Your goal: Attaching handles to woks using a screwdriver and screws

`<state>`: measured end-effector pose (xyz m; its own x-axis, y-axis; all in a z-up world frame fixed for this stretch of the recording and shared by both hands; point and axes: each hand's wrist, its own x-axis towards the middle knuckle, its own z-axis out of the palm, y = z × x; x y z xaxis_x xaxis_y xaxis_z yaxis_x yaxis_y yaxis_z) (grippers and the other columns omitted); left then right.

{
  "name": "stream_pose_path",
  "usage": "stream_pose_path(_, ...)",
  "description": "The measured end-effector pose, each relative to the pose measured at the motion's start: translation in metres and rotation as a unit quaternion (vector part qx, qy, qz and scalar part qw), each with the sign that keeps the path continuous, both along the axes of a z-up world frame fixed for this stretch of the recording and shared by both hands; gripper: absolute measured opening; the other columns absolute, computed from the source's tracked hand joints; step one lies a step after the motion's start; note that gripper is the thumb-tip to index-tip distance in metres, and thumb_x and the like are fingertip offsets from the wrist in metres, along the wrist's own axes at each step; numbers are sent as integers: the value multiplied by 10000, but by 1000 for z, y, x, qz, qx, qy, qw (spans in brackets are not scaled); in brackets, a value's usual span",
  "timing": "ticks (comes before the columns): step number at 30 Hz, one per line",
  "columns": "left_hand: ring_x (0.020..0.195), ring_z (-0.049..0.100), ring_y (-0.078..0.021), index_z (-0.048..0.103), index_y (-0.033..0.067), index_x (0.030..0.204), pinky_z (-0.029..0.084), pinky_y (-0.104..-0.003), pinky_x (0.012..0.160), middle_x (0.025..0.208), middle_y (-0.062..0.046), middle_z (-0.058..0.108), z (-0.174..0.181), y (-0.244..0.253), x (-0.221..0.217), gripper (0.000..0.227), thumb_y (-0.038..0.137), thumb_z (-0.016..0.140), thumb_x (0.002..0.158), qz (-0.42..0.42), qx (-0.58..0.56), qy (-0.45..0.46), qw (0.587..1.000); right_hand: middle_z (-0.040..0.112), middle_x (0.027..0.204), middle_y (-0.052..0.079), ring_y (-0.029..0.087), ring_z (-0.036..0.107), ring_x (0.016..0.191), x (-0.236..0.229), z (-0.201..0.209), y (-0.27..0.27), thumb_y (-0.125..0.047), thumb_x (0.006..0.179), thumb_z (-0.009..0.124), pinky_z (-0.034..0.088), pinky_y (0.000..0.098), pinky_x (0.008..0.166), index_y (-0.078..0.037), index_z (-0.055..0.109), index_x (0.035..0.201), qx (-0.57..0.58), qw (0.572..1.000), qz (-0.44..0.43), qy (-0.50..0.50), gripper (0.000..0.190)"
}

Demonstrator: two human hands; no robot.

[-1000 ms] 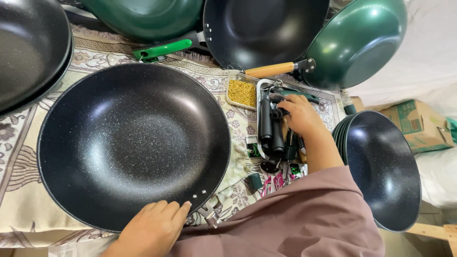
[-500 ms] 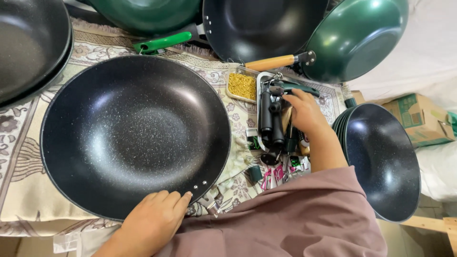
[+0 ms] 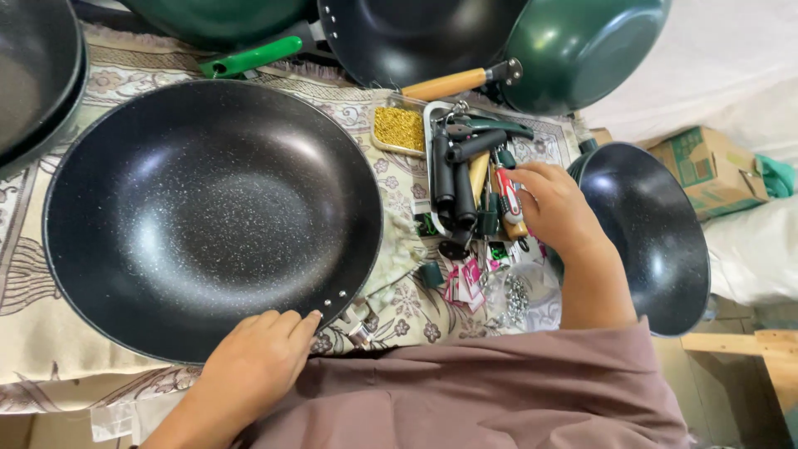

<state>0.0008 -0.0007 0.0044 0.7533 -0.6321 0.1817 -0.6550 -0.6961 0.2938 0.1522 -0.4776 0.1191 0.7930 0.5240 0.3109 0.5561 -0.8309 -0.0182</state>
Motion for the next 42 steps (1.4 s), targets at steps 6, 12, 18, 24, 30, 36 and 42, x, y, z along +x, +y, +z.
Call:
stream_pose_path(6,743,646,-334,642,98,1282,555,-502,670,888,-64,672,0,0,-1,398,310,564,953,17,5,-10,1000,719,1197,180,364,673,1105,-69,31,36,37,975,585,521,479,968,-1,705,1201,34,999,11,25,259)
stream_pose_path(12,770,657,-312,623,115,1290,551,-476,702,899,-51,668,8,2,-3,435,354,609,927,29,9,-5,1000,733,1137,156,352,683,1016,-98,10,13,10,945,599,519,464,917,-18,704,1204,7,999,-36,16,281)
stream_pose_path(18,728,643,-291,641,106,1262,544,-455,680,879,-41,665,1,4,-2,436,349,635,900,16,-4,-52,999,726,1095,185,371,675,997,-97,-17,2,39,882,583,519,487,894,5,704,1175,6,999,-50,12,319)
stream_pose_path(24,768,663,-297,631,107,1297,560,-459,715,948,-45,687,-4,5,-1,475,344,625,886,12,22,-37,999,701,1130,175,363,656,960,-78,-41,7,-45,875,712,520,475,889,-14,703,1164,-29,999,-43,-12,291)
stream_pose_path(30,711,635,-303,651,98,1252,528,-461,652,860,-60,658,17,-1,-1,420,305,653,887,17,-5,-35,999,571,787,128,402,580,656,-50,-65,17,-95,790,652,482,525,587,-157,778,1102,-116,989,-72,-54,342)
stream_pose_path(36,698,641,-218,676,138,1151,537,-361,640,783,-14,607,16,-4,1,292,302,528,960,23,-22,-116,993,585,801,16,275,638,727,-38,-91,-17,-294,826,748,530,378,641,-318,764,957,-147,973,-54,-169,135)
stream_pose_path(42,693,641,-228,685,108,1170,536,-360,650,783,-28,608,15,-3,-1,298,280,530,982,23,-25,-108,994,596,846,-11,257,667,788,-37,-111,-43,-341,810,785,547,356,649,-331,757,985,-170,962,-75,-201,178)
